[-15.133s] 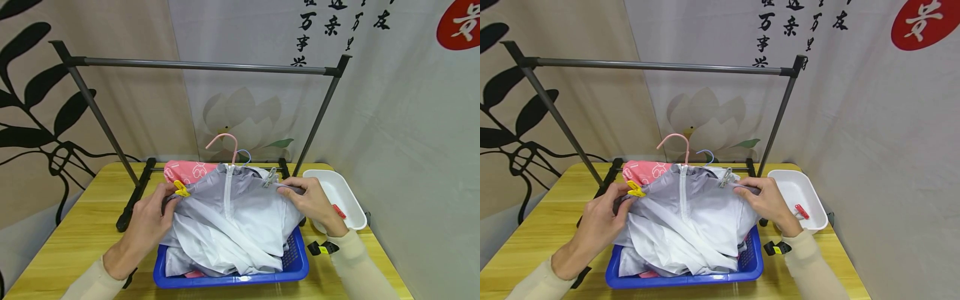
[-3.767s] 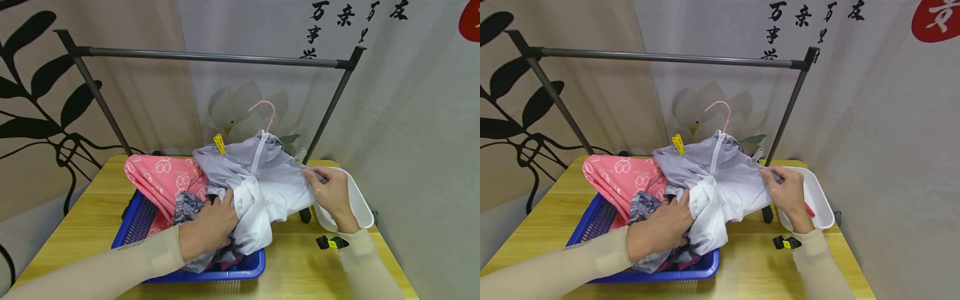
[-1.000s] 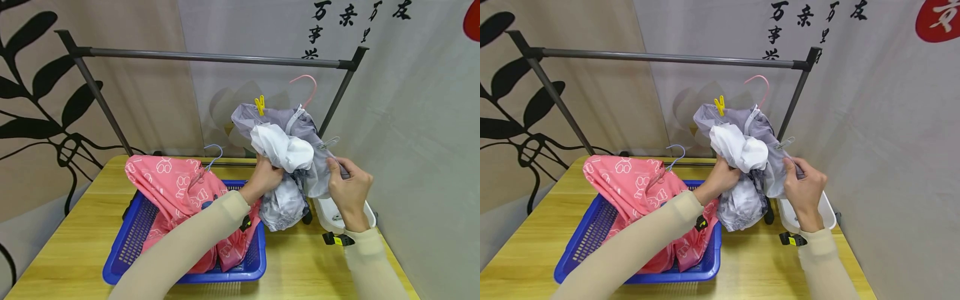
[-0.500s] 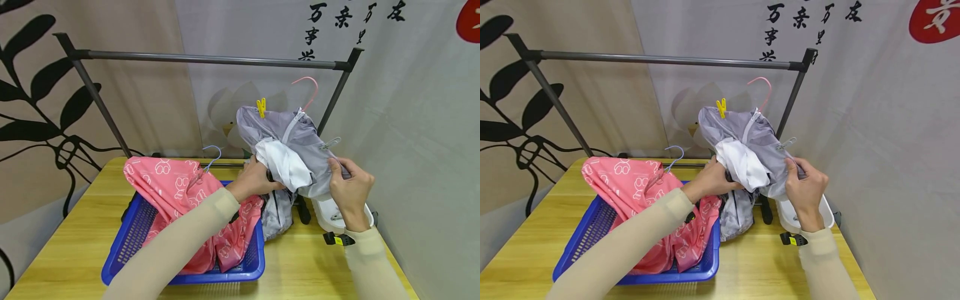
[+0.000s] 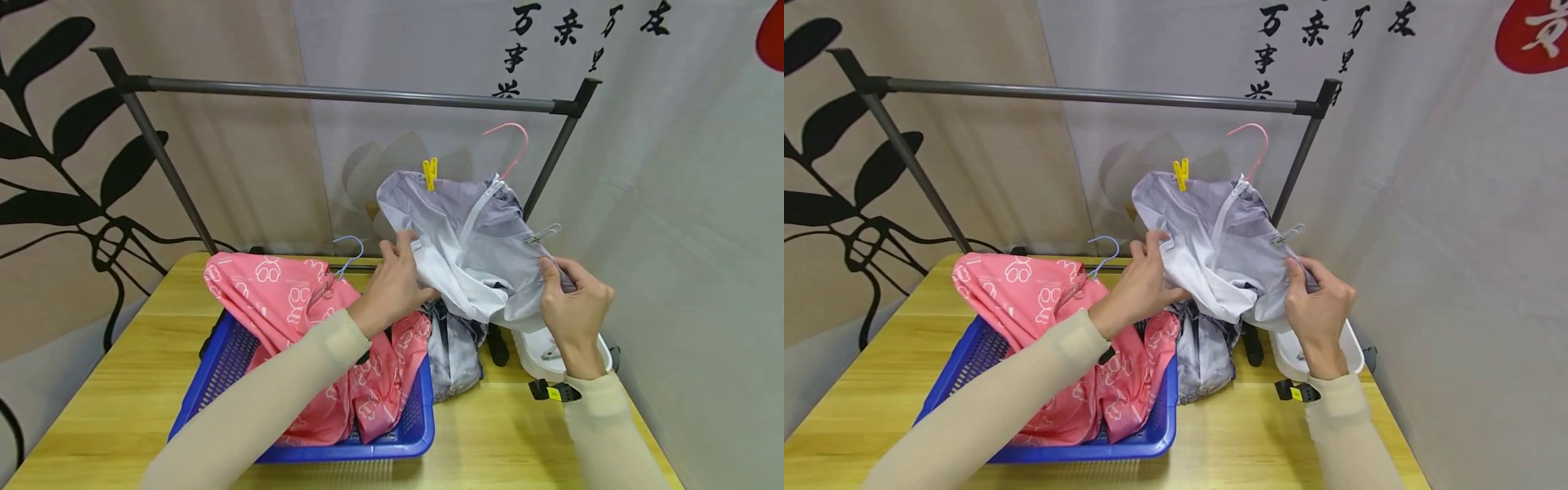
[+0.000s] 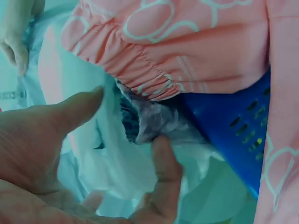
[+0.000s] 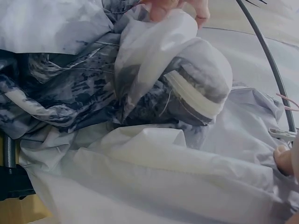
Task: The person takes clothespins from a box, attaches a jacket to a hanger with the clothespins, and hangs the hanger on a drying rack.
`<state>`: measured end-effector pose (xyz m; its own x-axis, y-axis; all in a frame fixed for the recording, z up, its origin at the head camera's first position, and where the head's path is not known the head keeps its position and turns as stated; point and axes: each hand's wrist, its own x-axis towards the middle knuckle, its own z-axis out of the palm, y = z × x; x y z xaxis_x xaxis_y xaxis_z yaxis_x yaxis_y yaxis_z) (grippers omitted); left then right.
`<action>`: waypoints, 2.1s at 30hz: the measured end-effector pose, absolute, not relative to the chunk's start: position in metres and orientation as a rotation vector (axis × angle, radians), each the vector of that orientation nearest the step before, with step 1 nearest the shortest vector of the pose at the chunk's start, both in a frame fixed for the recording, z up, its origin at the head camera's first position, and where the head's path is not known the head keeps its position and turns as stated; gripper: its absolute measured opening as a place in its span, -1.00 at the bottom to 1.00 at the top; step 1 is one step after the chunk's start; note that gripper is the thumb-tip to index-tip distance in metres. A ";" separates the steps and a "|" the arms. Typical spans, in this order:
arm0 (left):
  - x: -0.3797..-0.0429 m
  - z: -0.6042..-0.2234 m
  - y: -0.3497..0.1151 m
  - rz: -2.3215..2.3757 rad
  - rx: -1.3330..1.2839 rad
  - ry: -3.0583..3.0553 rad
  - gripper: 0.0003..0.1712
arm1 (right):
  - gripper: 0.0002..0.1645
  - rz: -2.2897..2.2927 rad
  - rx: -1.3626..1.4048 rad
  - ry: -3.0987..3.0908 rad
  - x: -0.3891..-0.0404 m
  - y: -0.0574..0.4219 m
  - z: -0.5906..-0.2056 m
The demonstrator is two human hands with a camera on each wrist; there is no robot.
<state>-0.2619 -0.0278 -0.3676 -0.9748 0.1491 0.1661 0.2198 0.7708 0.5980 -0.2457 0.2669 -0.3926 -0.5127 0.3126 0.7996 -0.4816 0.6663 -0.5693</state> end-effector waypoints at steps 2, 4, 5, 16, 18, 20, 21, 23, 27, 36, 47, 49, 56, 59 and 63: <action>-0.260 -0.369 -0.030 -0.954 -0.339 -2.881 0.12 | -0.74 0.977 0.130 -1.875 -0.246 0.268 -0.393; -0.263 -0.375 -0.031 -0.932 -0.374 -2.914 0.04 | -0.74 0.975 0.129 -1.875 -0.246 0.268 -0.393; -0.271 -0.385 -0.032 -0.908 -0.405 -2.910 -0.01 | -0.73 0.975 0.130 -1.874 -0.246 0.268 -0.393; -0.360 -0.478 -0.029 -1.025 -0.677 -2.590 -0.71 | -0.74 0.987 0.114 -1.857 -0.243 0.267 -0.394; -0.369 -0.486 -0.031 -1.010 -0.692 -2.578 -0.73 | -0.72 0.979 0.116 -1.866 -0.242 0.268 -0.394; -0.388 -0.506 -0.035 -0.981 -0.723 -2.558 -0.72 | -0.70 0.975 0.119 -1.873 -0.242 0.269 -0.394; -0.394 -0.514 -0.036 -0.962 -0.728 -2.565 -0.71 | -0.70 0.973 0.119 -1.876 -0.242 0.269 -0.394; -0.408 -0.528 -0.040 -0.869 -0.733 -2.585 -0.68 | -0.70 0.969 0.117 -1.880 -0.241 0.269 -0.394; -0.415 -0.530 -0.050 -0.662 -0.732 -2.644 -0.64 | -0.73 0.987 0.102 -1.862 -0.241 0.267 -0.394; -0.365 -0.469 -0.059 -0.669 -0.582 -2.866 -0.43 | -0.75 1.011 0.097 -1.859 -0.240 0.268 -0.392; -0.282 -0.368 -0.082 -0.784 -0.566 -2.829 -0.61 | -0.77 1.016 0.119 -1.864 -0.240 0.269 -0.389; -0.278 -0.363 -0.087 -0.798 -0.553 -2.809 -0.63 | -0.78 1.016 0.121 -1.861 -0.240 0.270 -0.388; -0.269 -0.347 -0.107 -0.809 -0.502 -2.727 -0.65 | -0.78 1.003 0.135 -1.861 -0.241 0.271 -0.388; -0.266 -0.340 -0.117 -0.846 -0.458 -2.696 -0.62 | -0.78 0.997 0.140 -1.861 -0.240 0.271 -0.388; -0.265 -0.334 -0.135 -0.914 -0.414 -2.655 -0.59 | -0.78 0.994 0.140 -1.863 -0.240 0.272 -0.387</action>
<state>-0.2645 -0.1348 -0.3344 -0.9127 0.1704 0.3715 0.3630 0.7556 0.5452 -0.2398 0.2717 -0.3872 -0.5122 0.3128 0.7999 -0.4902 0.6583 -0.5713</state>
